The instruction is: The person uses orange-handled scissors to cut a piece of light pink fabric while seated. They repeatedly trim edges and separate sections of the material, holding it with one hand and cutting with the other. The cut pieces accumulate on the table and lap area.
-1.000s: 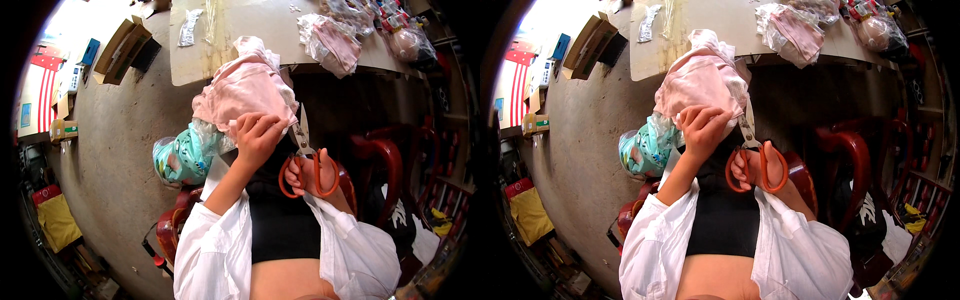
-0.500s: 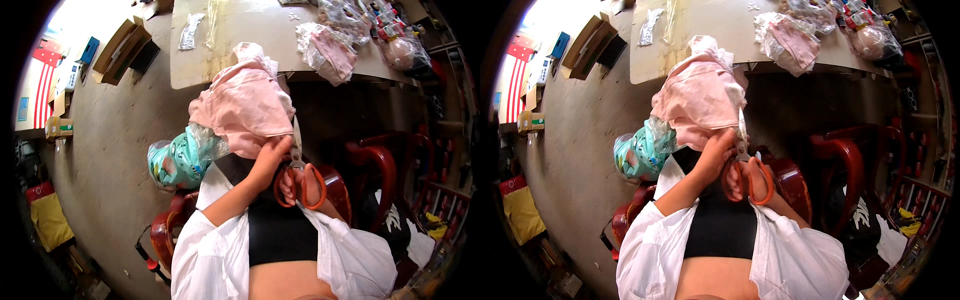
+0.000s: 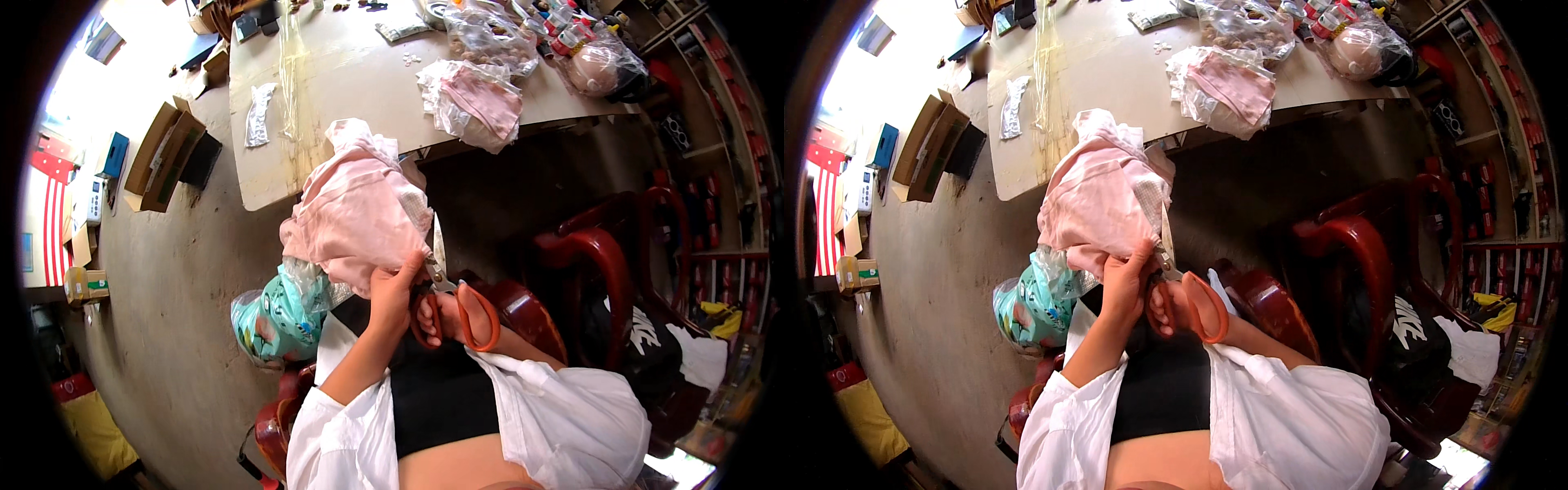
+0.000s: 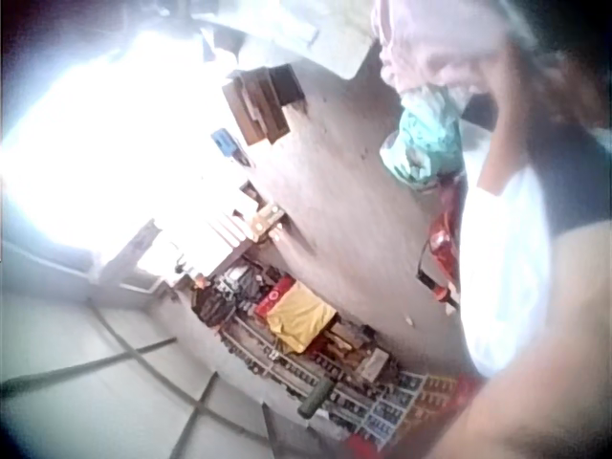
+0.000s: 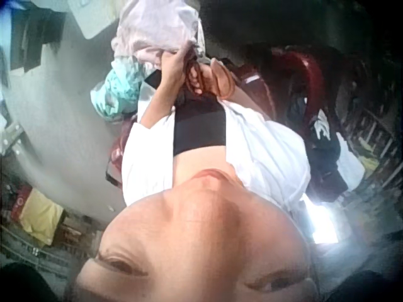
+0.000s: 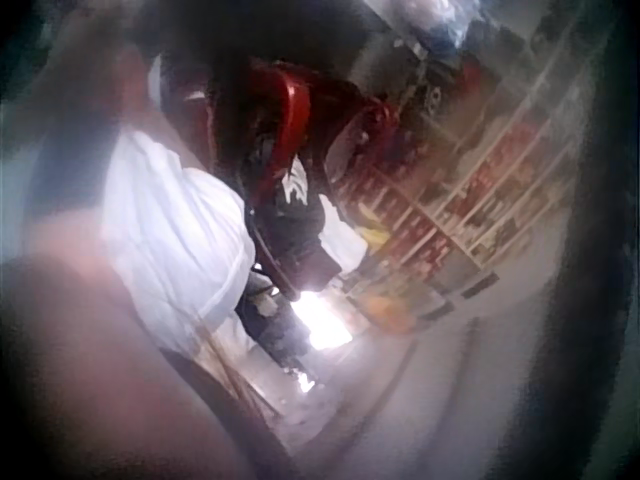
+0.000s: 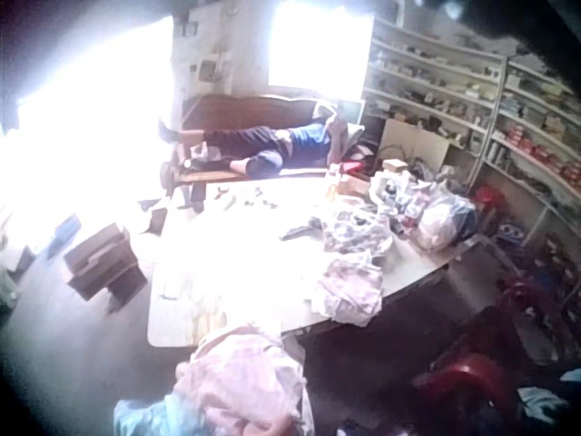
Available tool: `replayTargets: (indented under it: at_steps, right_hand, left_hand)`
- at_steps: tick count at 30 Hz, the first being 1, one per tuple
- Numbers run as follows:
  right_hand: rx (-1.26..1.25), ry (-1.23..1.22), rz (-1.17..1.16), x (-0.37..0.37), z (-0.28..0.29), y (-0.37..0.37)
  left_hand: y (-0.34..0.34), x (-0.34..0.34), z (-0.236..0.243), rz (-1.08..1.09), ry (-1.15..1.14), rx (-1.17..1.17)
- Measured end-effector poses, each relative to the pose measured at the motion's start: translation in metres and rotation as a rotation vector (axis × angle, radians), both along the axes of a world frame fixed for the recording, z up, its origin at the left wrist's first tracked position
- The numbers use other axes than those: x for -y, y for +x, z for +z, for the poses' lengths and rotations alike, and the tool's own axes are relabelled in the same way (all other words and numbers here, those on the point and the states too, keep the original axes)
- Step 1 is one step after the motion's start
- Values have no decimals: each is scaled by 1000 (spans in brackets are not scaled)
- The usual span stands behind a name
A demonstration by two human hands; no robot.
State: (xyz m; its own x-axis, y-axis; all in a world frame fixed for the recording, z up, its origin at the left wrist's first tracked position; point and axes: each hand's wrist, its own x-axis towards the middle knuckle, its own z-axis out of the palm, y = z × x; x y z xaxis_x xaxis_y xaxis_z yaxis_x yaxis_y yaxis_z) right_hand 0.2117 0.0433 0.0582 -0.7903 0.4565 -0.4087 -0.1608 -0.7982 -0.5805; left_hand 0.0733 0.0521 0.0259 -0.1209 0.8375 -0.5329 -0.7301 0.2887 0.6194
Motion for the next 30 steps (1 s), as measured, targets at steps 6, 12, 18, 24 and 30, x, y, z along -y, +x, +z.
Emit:
replayTargets:
  at_steps: [6,12,18,24,30]
  right_hand:
    - [65,-32,9,-5,-2,-5]
    - [113,-52,-117,5,-10,-7]
    - [120,-85,-183,-2,-14,4]
    - [-88,-164,-210,0,-2,1]
    - [14,-139,-183,-10,9,-5]
  left_hand:
    - [-11,4,-9,-67,68,-65]
    - [-3,1,4,14,27,-75]
    - [-8,-1,0,60,25,-6]
    - [-6,1,-5,40,64,-10]
    - [-12,7,2,-101,87,-36]
